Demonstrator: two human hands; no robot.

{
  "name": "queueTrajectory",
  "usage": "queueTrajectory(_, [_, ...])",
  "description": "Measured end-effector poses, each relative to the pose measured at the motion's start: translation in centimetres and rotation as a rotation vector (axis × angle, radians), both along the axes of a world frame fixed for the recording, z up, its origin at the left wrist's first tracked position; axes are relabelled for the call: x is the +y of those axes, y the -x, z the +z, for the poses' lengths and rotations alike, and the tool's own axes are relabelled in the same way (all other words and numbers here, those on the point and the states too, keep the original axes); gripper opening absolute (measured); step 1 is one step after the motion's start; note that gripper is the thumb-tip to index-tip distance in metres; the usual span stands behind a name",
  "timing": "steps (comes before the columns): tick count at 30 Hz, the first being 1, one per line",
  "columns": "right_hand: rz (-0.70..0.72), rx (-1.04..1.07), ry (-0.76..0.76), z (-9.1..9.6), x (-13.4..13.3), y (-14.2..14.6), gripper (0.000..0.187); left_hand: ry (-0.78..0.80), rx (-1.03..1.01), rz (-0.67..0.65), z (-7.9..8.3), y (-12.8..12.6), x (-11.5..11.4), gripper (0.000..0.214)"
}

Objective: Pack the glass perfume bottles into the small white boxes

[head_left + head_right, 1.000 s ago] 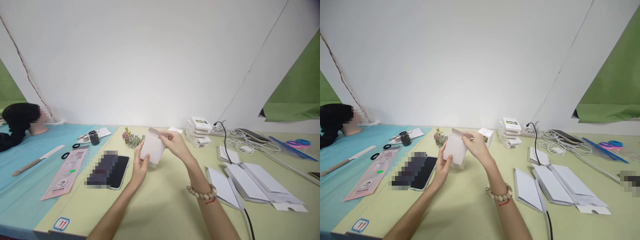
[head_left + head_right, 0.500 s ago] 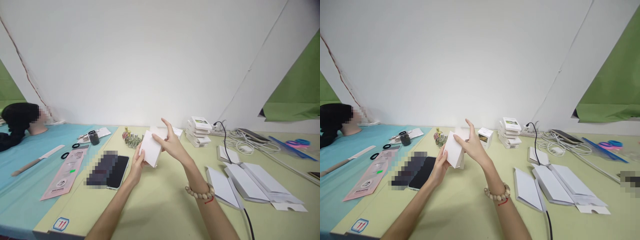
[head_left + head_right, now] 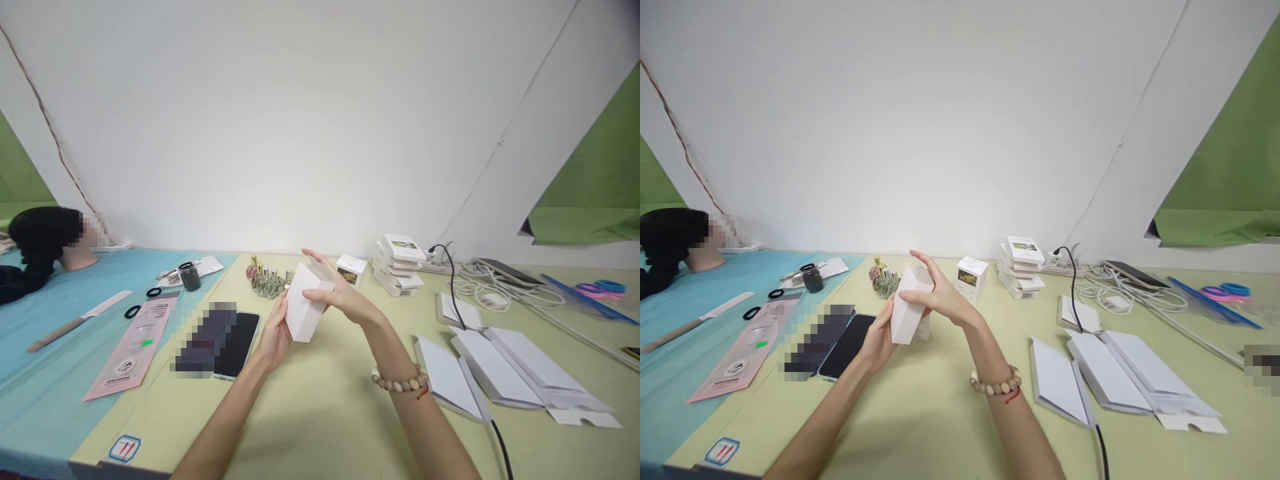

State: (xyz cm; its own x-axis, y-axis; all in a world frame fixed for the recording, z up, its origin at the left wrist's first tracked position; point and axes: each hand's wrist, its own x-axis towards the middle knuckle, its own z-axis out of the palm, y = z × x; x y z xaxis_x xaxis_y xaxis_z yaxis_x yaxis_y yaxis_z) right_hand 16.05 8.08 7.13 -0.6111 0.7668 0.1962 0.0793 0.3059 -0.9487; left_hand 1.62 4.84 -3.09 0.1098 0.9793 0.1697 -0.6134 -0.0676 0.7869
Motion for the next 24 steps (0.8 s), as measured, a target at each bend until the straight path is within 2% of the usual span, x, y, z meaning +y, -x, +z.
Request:
queueTrajectory(4, [-0.036,0.024,-0.106,-0.2,0.2,-0.2,0.080,-0.029,-0.022,-0.007,0.4,0.0,-0.1,0.063])
queueTrajectory(7, [-0.033,0.022,-0.192,0.0,-0.3,-0.2,0.078,-0.045,0.015,-0.127,0.4,0.1,-0.2,0.063])
queueTrajectory(10, [0.065,-0.052,-0.149,0.4,-1.2,-0.2,0.075,-0.028,0.068,-0.233,0.2,0.1,-0.3,0.070])
queueTrajectory(14, [0.172,-0.102,-0.063,1.0,-2.1,-0.1,0.073,-0.037,0.094,-0.202,0.0,0.1,-0.4,0.073])
queueTrajectory(17, [0.193,-0.121,-0.086,1.3,-2.4,-0.1,0.073,-0.069,0.108,-0.243,0.2,0.3,-0.4,0.069])
queueTrajectory(20, [0.151,-0.157,-0.206,1.7,-2.5,-0.4,0.073,-0.104,0.152,-0.305,0.3,0.5,-0.3,0.068])
queueTrajectory(22, [0.116,-0.170,-0.324,1.9,-2.4,-0.8,0.072,-0.142,0.223,-0.270,0.0,0.7,-0.1,0.074])
queueTrajectory(24, [0.109,-0.165,-0.390,2.0,-2.2,-1.3,0.073,-0.210,0.341,-0.165,-0.6,0.9,0.2,0.080])
